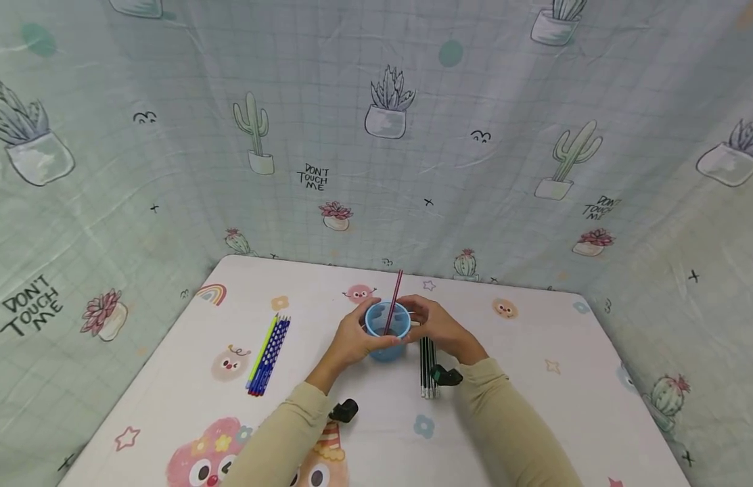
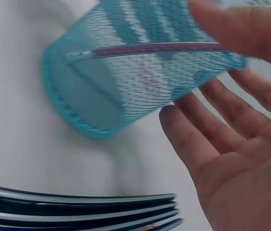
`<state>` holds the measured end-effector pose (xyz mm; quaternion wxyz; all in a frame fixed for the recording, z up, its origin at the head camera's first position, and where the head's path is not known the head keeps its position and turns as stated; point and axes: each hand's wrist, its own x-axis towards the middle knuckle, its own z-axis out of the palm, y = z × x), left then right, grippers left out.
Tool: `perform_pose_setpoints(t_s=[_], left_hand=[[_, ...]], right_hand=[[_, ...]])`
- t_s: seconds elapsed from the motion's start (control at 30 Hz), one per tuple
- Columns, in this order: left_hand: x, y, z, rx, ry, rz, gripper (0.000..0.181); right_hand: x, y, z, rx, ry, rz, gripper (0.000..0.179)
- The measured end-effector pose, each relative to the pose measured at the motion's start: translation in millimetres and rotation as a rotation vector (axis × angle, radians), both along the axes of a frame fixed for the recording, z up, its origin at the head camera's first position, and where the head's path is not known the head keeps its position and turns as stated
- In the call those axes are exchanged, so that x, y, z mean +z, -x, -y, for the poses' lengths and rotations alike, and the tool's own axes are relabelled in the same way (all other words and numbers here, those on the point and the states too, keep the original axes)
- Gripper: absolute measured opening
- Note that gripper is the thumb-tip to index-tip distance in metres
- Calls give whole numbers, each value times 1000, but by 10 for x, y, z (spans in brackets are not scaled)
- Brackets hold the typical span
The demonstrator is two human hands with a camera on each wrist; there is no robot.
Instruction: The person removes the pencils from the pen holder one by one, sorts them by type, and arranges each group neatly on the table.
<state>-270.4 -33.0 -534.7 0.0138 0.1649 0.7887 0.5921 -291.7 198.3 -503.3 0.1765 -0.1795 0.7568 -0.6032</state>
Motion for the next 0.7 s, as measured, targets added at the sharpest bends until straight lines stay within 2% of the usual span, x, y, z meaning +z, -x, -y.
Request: perform_pose_setpoints(t_s=[0.17, 0.37, 0.53, 0.7], left_hand=[[-4, -7, -1, 10, 12, 6, 91], [25, -21, -9, 15, 11, 31, 91], [27, -27, -8, 21, 34, 33, 91], [10, -14, -4, 25, 30, 33, 93]], right_hand=[[91, 68, -37, -15, 109, 6, 68], [236, 147, 82, -165, 215, 9, 50], [313, 198, 227, -301, 184, -50, 43], [367, 233, 346, -383, 135, -97, 32]])
